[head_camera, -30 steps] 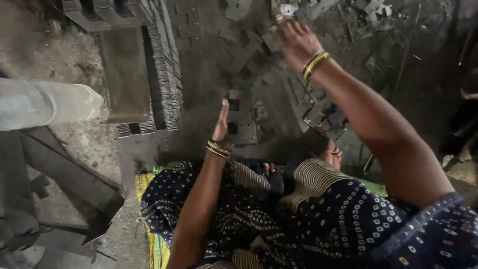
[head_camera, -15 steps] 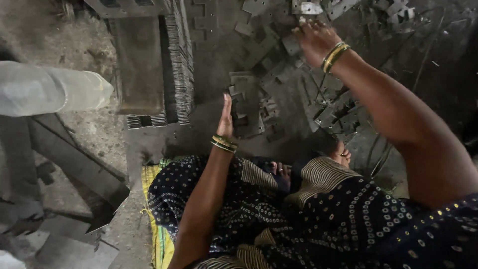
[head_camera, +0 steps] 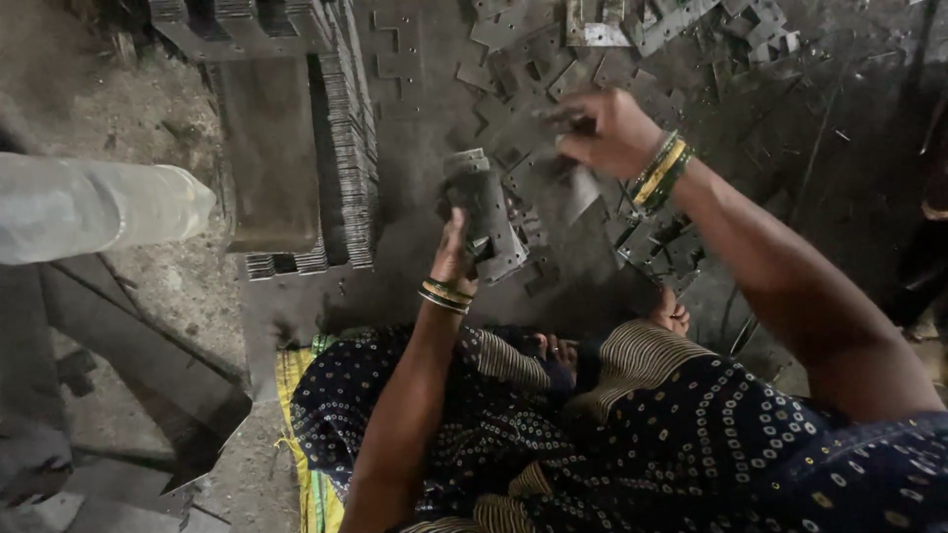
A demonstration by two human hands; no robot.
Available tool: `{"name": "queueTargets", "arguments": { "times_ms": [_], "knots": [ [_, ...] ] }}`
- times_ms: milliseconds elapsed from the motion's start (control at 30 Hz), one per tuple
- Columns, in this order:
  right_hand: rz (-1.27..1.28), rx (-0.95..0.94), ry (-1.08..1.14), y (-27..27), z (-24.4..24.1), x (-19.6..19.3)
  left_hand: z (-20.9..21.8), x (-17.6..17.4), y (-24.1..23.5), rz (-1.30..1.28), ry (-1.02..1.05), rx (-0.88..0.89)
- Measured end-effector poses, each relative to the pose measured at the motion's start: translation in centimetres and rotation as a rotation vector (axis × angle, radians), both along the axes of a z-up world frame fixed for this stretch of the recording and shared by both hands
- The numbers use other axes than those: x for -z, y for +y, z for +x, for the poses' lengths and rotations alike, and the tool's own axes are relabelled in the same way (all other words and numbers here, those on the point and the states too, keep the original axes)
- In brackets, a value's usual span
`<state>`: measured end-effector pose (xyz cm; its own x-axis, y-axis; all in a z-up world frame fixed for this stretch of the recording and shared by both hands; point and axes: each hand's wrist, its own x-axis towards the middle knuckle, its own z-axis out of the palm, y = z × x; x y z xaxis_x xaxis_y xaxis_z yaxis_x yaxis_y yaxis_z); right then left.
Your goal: The person picks up metal plates from a pile on the floor and places them into a vertical metal slot, then uses a thin metal rod to prod and arrange the items within the stack.
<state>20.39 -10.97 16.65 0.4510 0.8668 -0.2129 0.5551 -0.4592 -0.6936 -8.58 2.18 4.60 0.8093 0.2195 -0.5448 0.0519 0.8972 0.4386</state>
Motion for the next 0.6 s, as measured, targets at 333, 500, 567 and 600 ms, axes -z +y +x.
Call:
{"name": "queueTargets", "arguments": {
  "times_ms": [333, 500, 567, 600],
  "knots": [
    [-0.188, -0.127, -0.819, -2.6, 15.2, 6.8, 0.9, -2.0, 1.1, 0.222, 0.376, 0.105],
    [-0.200, -0.203, -0.986, -4.0, 14.5, 6.5, 1.2, -0.8, 0.8, 0.077, 0.205, -0.008],
    [-0.235, -0.143, -0.942, -3.6, 13.0, 5.0, 1.5, 0.5, 0.9, 0.214, 0.197, 0.025],
    [-0.279, -0.097, -0.917, -3.2, 11.7, 4.2, 1.8, 1.0, 0.8, 0.294, 0.186, 0.028]
  ]
}}
